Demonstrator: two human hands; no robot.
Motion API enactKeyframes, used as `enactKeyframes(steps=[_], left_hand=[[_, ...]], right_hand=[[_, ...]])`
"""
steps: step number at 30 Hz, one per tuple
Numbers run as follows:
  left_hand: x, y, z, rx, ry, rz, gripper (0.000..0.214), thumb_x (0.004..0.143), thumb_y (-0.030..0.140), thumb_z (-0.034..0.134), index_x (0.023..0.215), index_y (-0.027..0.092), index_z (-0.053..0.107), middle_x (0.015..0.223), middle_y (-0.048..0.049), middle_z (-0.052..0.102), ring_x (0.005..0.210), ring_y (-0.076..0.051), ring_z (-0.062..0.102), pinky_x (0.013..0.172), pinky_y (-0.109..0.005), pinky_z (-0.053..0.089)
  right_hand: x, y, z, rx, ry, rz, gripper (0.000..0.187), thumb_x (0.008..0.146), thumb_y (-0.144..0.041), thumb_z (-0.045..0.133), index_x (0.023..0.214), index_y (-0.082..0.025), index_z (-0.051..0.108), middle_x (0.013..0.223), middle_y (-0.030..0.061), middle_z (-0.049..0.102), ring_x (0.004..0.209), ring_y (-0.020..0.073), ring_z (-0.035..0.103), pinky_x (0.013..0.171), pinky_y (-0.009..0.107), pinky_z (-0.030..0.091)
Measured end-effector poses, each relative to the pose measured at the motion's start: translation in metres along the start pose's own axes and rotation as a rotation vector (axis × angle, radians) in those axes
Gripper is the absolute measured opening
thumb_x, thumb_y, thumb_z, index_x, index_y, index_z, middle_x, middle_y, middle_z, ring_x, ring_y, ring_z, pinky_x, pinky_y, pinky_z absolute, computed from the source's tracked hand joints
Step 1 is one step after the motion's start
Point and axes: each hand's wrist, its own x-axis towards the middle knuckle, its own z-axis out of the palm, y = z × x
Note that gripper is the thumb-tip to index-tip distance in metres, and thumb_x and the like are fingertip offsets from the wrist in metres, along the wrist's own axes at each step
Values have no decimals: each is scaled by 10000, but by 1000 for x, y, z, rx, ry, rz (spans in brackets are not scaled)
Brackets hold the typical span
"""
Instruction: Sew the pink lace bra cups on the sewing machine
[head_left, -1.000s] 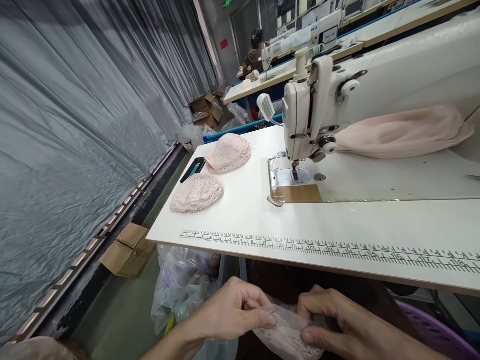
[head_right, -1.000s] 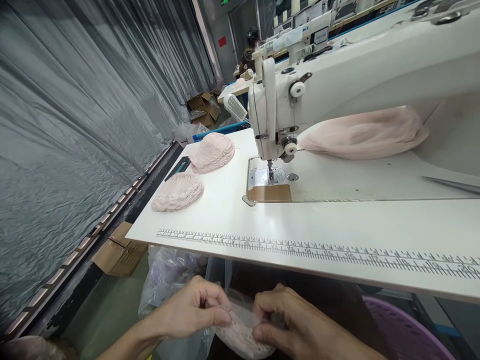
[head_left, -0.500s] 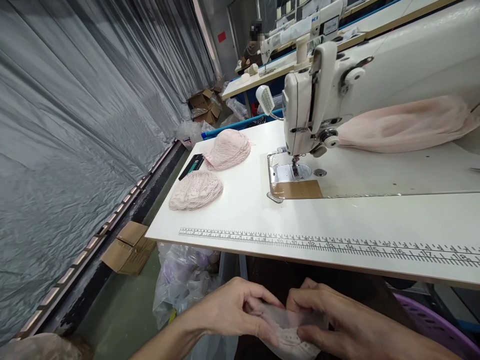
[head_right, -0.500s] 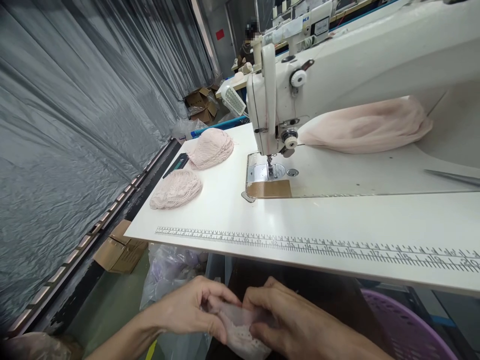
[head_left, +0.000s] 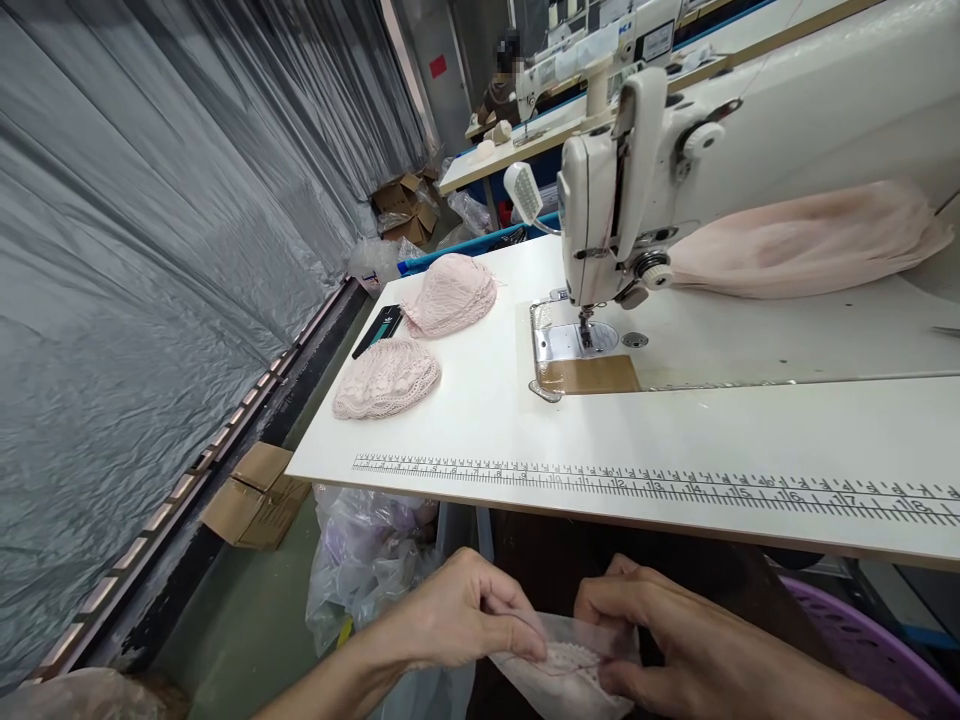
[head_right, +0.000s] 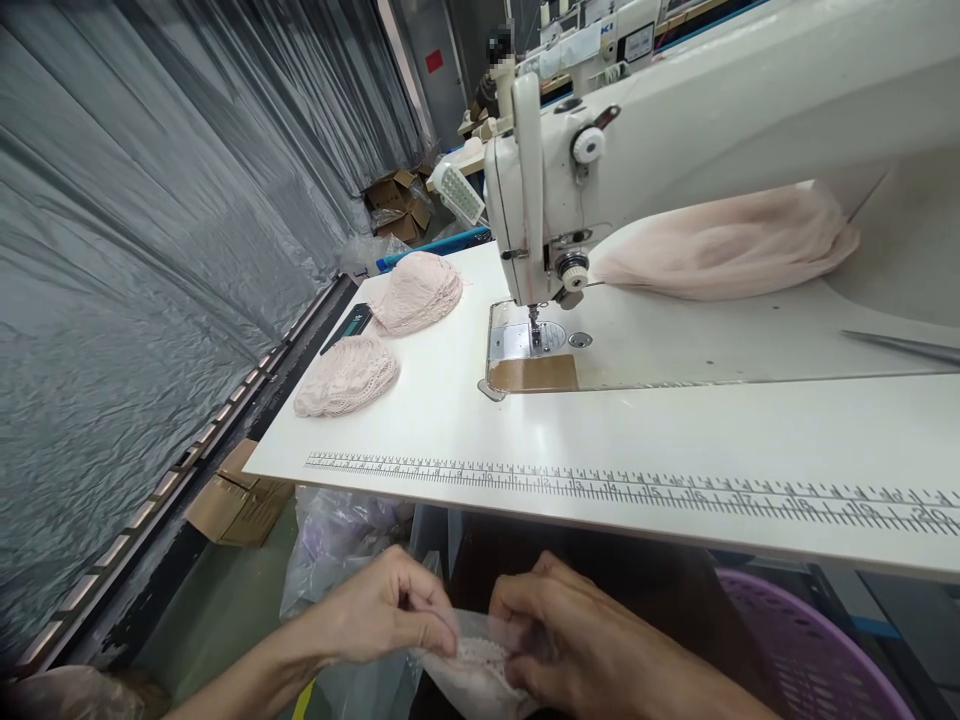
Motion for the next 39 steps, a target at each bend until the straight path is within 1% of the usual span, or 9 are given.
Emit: enactKeyframes(steps=[4, 8, 10, 14, 19, 23, 29, 34, 39], left_hand=[[-3, 1, -1, -23, -34, -20, 136, 664, 258, 741, 737, 144, 752, 632, -21, 679, 574, -89, 567, 522, -143, 397], [-4, 0, -2, -66, -61, -19, 161, 643, 275, 763, 735, 144, 751, 633, -19, 676, 596, -98, 586, 574, -160, 438], [-4, 0, -2, -75, -80, -27, 203, 632, 302, 776, 749, 139, 750, 644, -18, 675, 594, -96, 582, 589, -165, 444], [1, 2, 4, -60, -140, -42, 373, 540, 321, 833, 849, 137, 736, 668, -1, 667, 576, -85, 561, 570, -156, 428], [11, 5, 11, -86, -149, -91, 331, 609, 390, 780, 808, 129, 738, 670, -18, 666, 616, -112, 600, 641, -204, 477], [10, 5, 7, -77, -122, -90, 292, 600, 364, 788, 768, 130, 740, 654, -22, 664, 619, -118, 606, 627, -209, 476], [6, 1, 0, -140, -125, -97, 289, 596, 363, 806, 706, 118, 699, 651, -4, 641, 588, -74, 556, 586, -174, 433], [5, -2, -2, -117, -147, -92, 383, 596, 435, 799, 674, 97, 637, 614, 7, 601, 548, -58, 509, 525, -158, 386], [4, 1, 0, -138, -143, -108, 373, 601, 420, 802, 720, 94, 667, 616, -5, 614, 531, -53, 509, 518, -150, 379]], right_hand=[[3, 6, -3, 40, -53, -55, 134, 692, -93, 567, 747, -194, 636, 783, -15, 599, 847, 176, 534, 744, 260, 394], [3, 10, -9, 82, -83, -93, 53, 736, -196, 645, 734, -190, 698, 721, -29, 593, 766, 147, 552, 943, 347, 321], [3, 10, -9, 103, -84, -102, 73, 749, -234, 656, 748, -183, 708, 716, -26, 591, 762, 144, 561, 978, 361, 294], [6, 8, -7, 133, -105, -122, 69, 730, -184, 644, 751, -171, 710, 740, -8, 613, 768, 149, 571, 761, 254, 416], [4, 12, -11, 123, -112, -110, 126, 774, -244, 604, 759, -150, 686, 712, -2, 592, 712, 141, 546, 631, 213, 410], [-5, 17, -19, 97, -100, -90, 310, 874, -375, 481, 785, -149, 673, 700, 10, 553, 703, 158, 522, 644, 253, 417], [-5, 16, -17, 98, -92, -71, 60, 762, -221, 640, 768, -201, 696, 807, -5, 623, 888, 189, 547, 768, 267, 405], [-4, 14, -15, 118, -81, -93, 142, 805, -206, 586, 694, -170, 667, 704, -11, 579, 759, 154, 546, 672, 229, 395], [-5, 17, -15, 193, -104, -133, 94, 775, -217, 638, 767, -165, 716, 726, -7, 612, 719, 137, 552, 638, 210, 399]])
